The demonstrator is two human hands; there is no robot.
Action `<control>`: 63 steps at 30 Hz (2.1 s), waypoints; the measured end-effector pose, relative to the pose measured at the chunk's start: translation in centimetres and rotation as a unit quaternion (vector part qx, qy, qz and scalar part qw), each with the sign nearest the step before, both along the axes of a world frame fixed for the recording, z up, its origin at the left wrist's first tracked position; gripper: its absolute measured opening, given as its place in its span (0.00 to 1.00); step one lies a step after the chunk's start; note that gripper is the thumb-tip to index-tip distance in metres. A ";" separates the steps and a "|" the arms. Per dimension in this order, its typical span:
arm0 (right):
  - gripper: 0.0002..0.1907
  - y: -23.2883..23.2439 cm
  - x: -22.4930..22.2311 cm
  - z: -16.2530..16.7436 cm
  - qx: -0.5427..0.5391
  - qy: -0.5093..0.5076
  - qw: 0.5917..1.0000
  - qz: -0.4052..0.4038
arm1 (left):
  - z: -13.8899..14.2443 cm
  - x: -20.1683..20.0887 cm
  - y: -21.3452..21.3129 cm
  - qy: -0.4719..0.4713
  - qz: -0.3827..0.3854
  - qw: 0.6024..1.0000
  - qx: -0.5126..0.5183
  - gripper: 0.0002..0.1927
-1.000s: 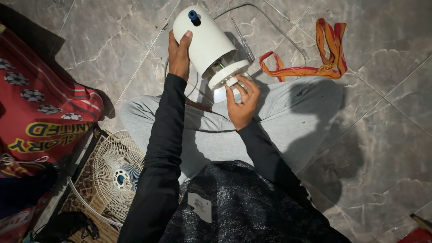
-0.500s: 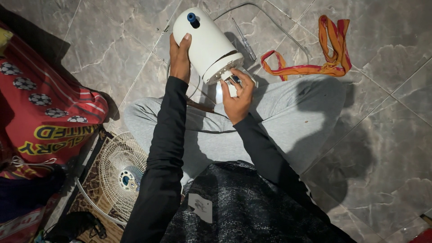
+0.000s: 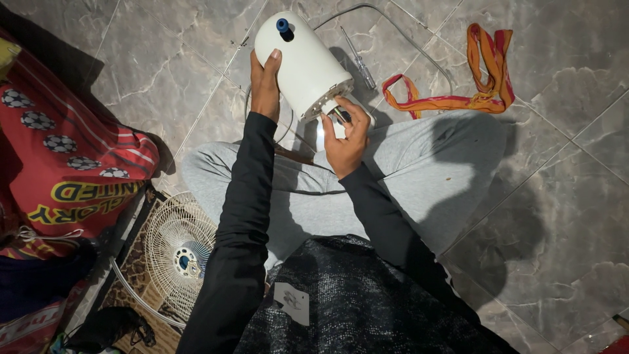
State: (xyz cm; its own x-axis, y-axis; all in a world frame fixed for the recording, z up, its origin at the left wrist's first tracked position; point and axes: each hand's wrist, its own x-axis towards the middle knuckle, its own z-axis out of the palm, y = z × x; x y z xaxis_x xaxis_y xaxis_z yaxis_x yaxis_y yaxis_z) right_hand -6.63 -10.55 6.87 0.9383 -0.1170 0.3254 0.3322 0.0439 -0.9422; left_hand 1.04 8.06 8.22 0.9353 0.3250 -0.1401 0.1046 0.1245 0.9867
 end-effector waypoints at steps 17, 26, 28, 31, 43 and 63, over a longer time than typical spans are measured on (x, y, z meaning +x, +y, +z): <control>0.24 -0.2 0.0 1.4 -0.009 0.042 0.999 -0.017 | 0.1 0.3 -0.3 -0.004 0.000 1.000 0.015 0.35; 0.27 -2.0 0.6 1.9 -0.061 0.006 0.997 0.038 | -0.4 0.5 0.4 0.023 -0.010 0.999 0.045 0.36; 0.31 -3.0 0.6 1.1 -0.070 -0.005 0.997 0.035 | -0.9 0.5 0.6 0.013 -0.015 0.997 0.073 0.37; 0.33 -4.3 1.0 -1.3 -0.010 0.033 0.998 0.049 | -1.5 0.0 0.7 -0.035 -0.027 0.997 0.065 0.42; 0.27 -5.3 8.1 -7.5 0.071 0.146 0.919 0.358 | 0.1 -4.5 2.0 -0.203 -0.146 0.875 0.415 0.93; 0.10 -6.2 10.3 -6.3 -0.012 0.109 0.928 0.355 | -0.7 -3.7 2.4 -0.196 -0.126 0.836 0.497 0.84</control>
